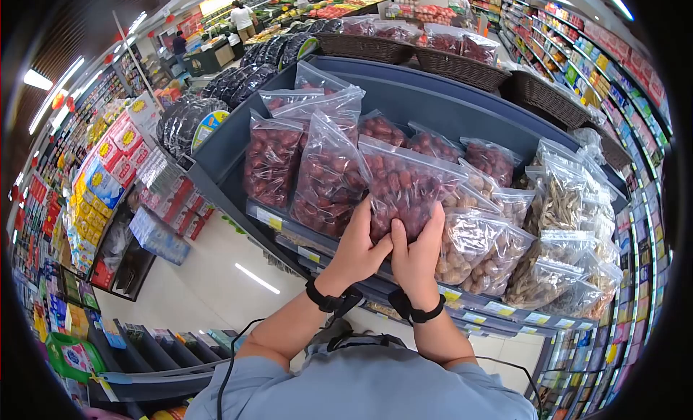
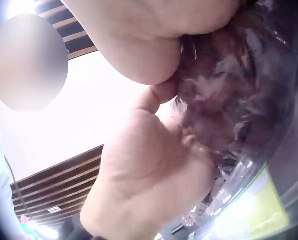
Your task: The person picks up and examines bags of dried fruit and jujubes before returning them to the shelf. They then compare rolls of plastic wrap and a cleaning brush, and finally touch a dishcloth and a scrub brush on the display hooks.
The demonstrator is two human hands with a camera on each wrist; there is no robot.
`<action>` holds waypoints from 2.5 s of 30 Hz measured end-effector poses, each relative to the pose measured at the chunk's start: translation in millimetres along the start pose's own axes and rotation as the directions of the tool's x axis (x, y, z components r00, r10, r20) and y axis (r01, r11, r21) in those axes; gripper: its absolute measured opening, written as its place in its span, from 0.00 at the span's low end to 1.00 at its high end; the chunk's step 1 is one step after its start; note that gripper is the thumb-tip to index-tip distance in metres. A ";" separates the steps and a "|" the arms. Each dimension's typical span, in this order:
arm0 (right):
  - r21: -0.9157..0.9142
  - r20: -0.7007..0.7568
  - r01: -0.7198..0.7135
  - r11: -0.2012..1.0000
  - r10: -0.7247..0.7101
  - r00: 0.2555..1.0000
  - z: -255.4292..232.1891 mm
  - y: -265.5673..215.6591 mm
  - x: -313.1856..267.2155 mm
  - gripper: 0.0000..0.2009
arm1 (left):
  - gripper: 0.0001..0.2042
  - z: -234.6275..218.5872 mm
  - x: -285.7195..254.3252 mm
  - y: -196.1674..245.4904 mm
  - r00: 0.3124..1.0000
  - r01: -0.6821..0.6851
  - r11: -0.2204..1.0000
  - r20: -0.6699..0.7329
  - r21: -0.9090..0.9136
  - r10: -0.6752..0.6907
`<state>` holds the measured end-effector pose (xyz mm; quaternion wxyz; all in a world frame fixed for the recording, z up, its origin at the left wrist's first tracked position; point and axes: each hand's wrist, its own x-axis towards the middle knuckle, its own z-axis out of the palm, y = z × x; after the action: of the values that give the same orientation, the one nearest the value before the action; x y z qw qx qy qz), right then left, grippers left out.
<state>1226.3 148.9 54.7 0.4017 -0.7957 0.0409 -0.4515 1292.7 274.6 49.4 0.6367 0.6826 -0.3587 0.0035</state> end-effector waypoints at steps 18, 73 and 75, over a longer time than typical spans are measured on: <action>-0.135 0.414 0.056 0.989 0.005 0.910 -19.3 -26.6 -52.6 0.36 | 0.45 -16.8 -19.4 10.1 0.983 -0.140 0.852 0.177 0.504 0.057; 0.373 0.077 -0.381 0.846 0.381 0.921 50.4 -68.3 -142.8 0.18 | 0.22 -44.7 -19.2 46.2 0.615 -0.434 0.834 0.564 -0.341 0.551; 0.312 0.005 -0.279 0.908 0.292 0.956 44.5 -66.3 -163.3 0.18 | 0.18 -28.2 -29.7 51.3 0.465 -0.387 0.805 0.659 -0.449 0.591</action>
<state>1143.8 290.3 -24.5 0.5819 -0.6990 0.0938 -0.4050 1258.0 317.1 85.5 0.4661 0.4008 -0.7746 -0.1488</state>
